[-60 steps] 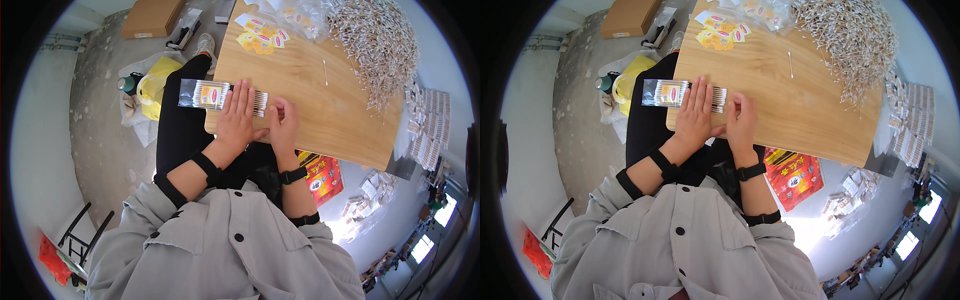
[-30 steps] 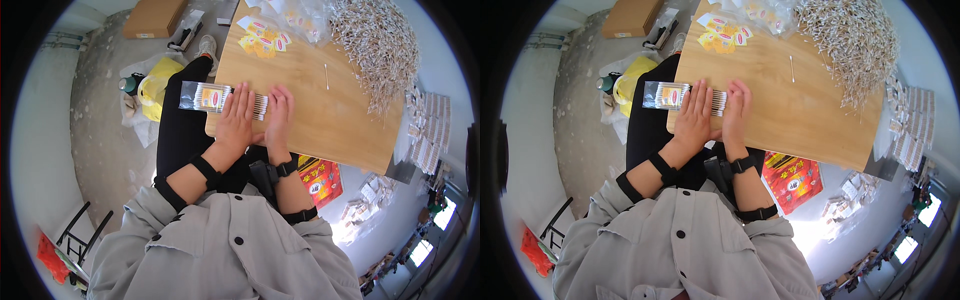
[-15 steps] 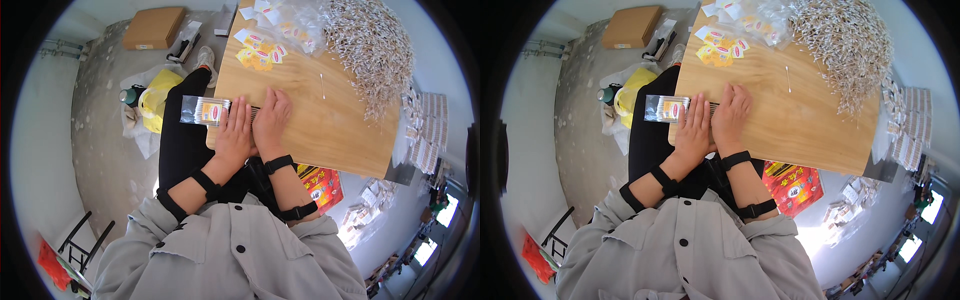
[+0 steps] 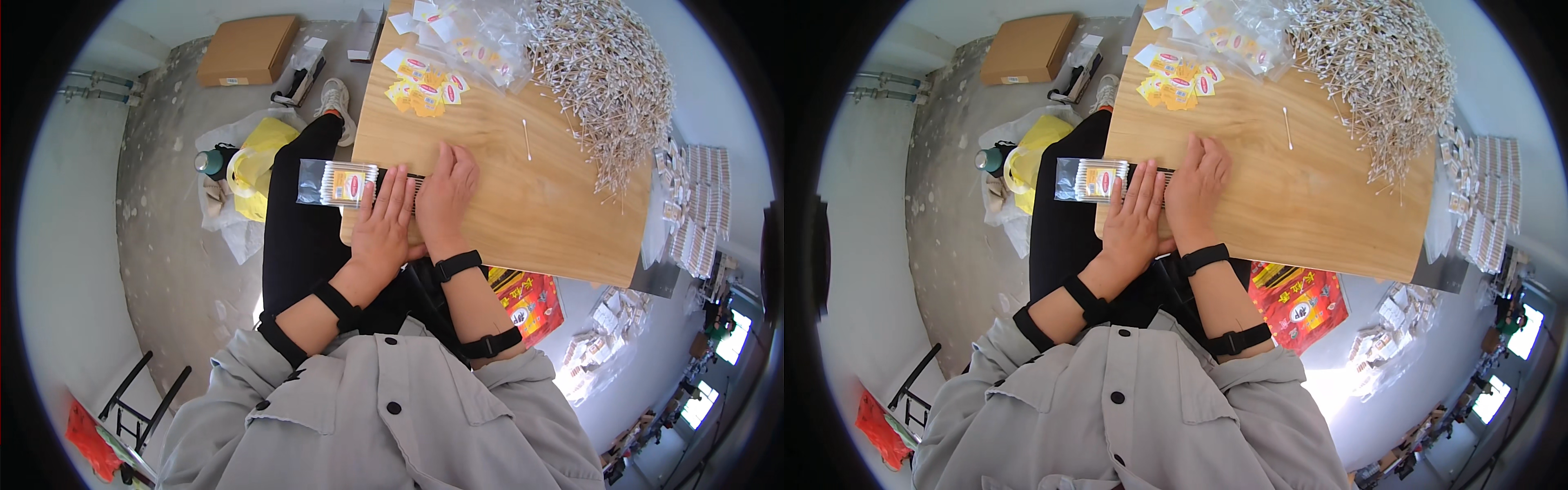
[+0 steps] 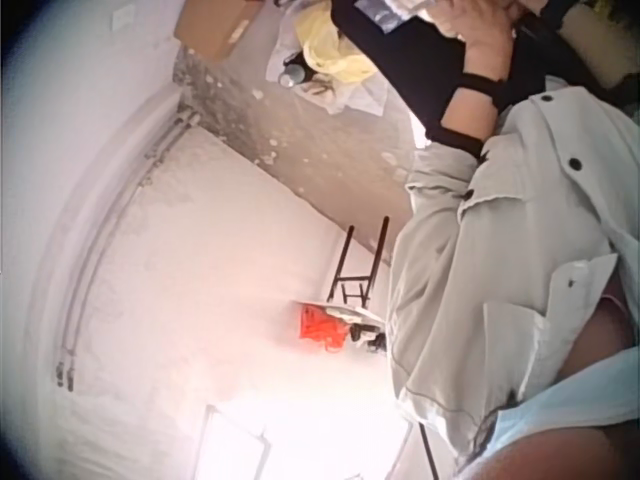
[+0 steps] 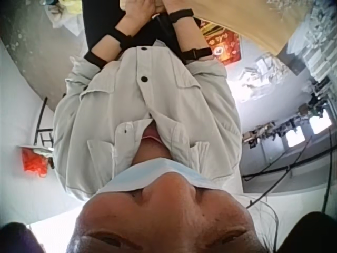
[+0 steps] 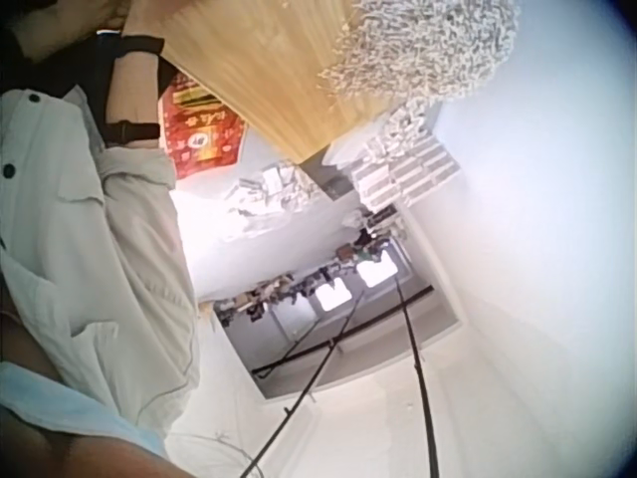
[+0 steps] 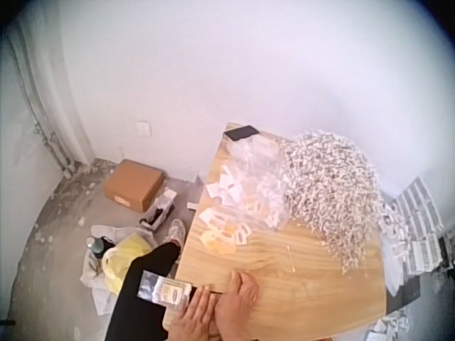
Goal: The person sits at a wooden table and packs cotton swabs into small plastic bags. They open a bag, align a bundle of swabs on the table, insert them into the bag, and seal it. The process is repeated multiple times with a large pile of loose swabs and stacks of empty bags visible on the table.
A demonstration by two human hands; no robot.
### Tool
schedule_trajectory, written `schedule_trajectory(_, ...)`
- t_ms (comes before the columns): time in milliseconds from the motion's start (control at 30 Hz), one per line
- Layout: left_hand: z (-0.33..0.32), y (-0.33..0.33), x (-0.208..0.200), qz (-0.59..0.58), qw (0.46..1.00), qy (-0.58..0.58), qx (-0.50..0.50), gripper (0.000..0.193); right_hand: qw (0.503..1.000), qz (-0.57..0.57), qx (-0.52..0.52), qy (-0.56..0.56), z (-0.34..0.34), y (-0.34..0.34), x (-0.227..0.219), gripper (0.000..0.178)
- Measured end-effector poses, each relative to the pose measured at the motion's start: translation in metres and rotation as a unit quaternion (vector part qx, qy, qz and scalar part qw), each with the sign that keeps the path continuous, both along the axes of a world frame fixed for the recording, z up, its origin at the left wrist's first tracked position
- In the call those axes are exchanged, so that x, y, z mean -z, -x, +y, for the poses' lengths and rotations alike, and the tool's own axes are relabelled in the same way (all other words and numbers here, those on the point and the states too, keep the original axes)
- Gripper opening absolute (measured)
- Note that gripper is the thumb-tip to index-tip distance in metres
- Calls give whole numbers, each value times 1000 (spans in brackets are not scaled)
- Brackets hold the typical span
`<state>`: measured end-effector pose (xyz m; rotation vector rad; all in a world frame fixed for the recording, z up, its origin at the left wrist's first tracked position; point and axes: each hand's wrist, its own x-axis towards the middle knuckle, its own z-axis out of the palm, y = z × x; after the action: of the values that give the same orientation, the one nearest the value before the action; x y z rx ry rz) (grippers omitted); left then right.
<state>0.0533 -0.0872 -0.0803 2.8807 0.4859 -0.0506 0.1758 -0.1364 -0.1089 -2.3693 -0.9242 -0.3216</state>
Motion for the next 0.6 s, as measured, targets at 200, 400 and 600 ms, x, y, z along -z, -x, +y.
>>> schedule_trajectory(200,12,1,-16,-24,997,24,-76,108,1000,-23,1,20,2,1,0,32)
schedule_trajectory(400,52,16,-19,-77,989,-30,-123,105,1000,-22,0,20,4,1,-3,32)
schedule_trajectory(600,28,18,-19,-14,998,-4,-58,110,1000,-19,9,18,4,2,-3,33)
